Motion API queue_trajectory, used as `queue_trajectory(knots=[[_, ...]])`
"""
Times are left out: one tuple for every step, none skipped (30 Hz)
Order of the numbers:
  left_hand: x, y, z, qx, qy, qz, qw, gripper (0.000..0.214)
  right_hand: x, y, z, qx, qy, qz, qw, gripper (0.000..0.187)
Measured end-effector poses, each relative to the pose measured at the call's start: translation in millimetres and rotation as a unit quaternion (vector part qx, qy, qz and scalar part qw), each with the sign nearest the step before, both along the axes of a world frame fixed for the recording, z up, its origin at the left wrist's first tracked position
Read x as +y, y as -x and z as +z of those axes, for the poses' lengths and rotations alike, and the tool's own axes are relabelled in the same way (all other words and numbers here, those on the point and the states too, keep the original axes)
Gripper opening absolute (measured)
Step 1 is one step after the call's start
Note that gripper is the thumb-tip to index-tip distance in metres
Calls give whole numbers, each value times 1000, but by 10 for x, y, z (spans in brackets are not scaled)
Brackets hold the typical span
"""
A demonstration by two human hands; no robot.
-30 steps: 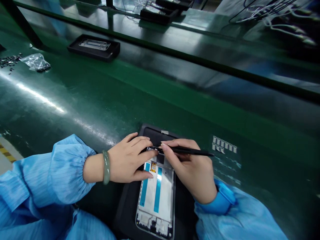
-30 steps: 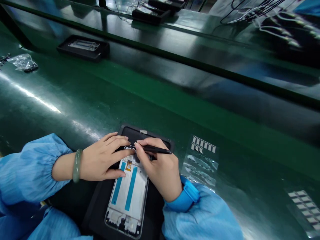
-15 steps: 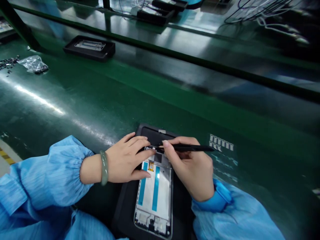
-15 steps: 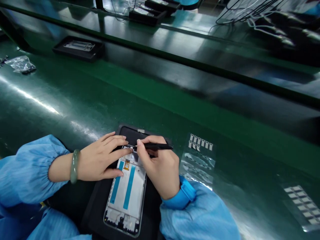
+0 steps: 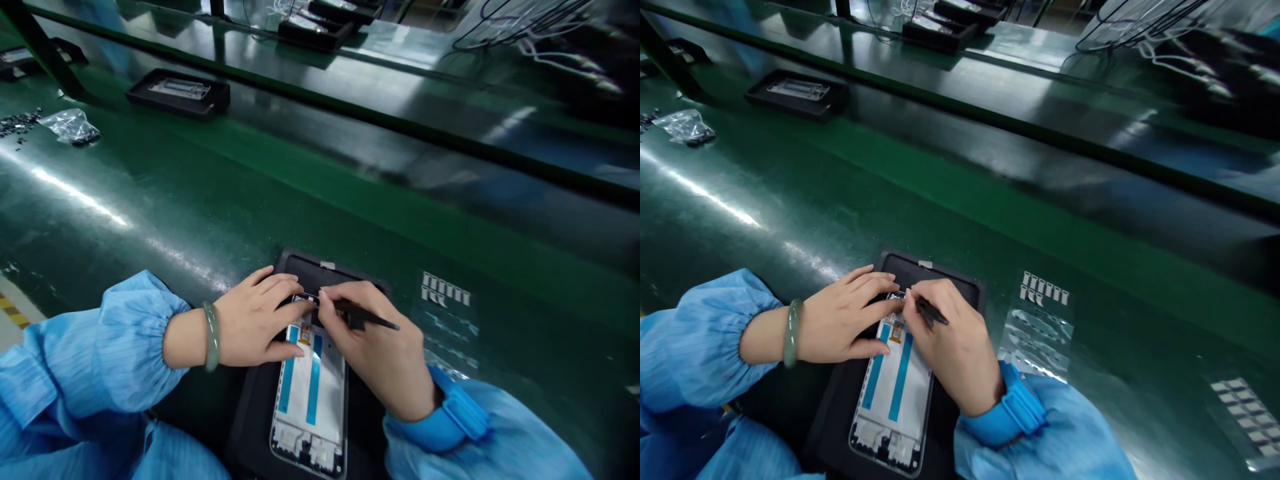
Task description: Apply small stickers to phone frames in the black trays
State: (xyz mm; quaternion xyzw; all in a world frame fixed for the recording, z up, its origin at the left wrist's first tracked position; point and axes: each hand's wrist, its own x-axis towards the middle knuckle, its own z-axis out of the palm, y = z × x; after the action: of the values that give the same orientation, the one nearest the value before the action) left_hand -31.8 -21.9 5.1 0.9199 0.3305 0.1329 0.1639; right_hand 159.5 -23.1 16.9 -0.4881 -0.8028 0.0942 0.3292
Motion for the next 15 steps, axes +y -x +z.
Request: queue_trajectory(knots=[[1, 1, 2, 0, 1, 0, 1000, 56, 3, -1, 9, -7, 5, 4, 1000, 4], [1, 2, 1, 0, 1, 0, 1000, 56, 12, -10, 11, -5, 10, 2, 1000, 4], [1, 3, -2, 0, -1, 0, 1000, 56, 27, -28, 7, 6, 17, -6, 1000, 4], [0, 5, -7, 0, -3, 0, 1000, 56, 44, -52, -5, 26, 28, -21, 999, 5], [-1, 6, -13, -1, -5, 0, 1000, 56, 63, -80, -21, 54, 42, -38, 997, 7], [-1, 7, -20, -1, -6, 0, 1000, 55, 80, -108, -41, 85, 57, -55, 993, 9], [-2, 8, -26, -2, -6, 0, 1000, 55, 94, -133, -62, 113, 71, -69, 989, 11], [-3, 8, -31, -4, -6, 1, 1000, 55, 103, -152, -82, 135, 83, -79, 984, 12], [-4, 7, -35, -5, -7, 1, 1000, 55, 107, -165, -98, 147, 90, -83, 981, 13], [-5, 7, -38, -6, -8, 1, 1000, 55, 107, -172, -110, 153, 93, -82, 980, 13], [-6, 6, -40, -6, -10, 2, 1000, 55, 104, -173, -117, 152, 94, -78, 981, 13], [-7, 5, -41, -6, -11, 2, 1000, 55, 99, -170, -118, 147, 91, -74, 982, 12], [-7, 5, -41, -5, -12, 3, 1000, 56, 94, -163, -114, 139, 84, -68, 984, 12], [-7, 5, -39, -5, -12, 3, 1000, 56, 89, -154, -104, 129, 75, -62, 987, 11], [-7, 4, -36, -4, -12, 3, 1000, 56, 85, -143, -91, 116, 65, -54, 990, 10]])
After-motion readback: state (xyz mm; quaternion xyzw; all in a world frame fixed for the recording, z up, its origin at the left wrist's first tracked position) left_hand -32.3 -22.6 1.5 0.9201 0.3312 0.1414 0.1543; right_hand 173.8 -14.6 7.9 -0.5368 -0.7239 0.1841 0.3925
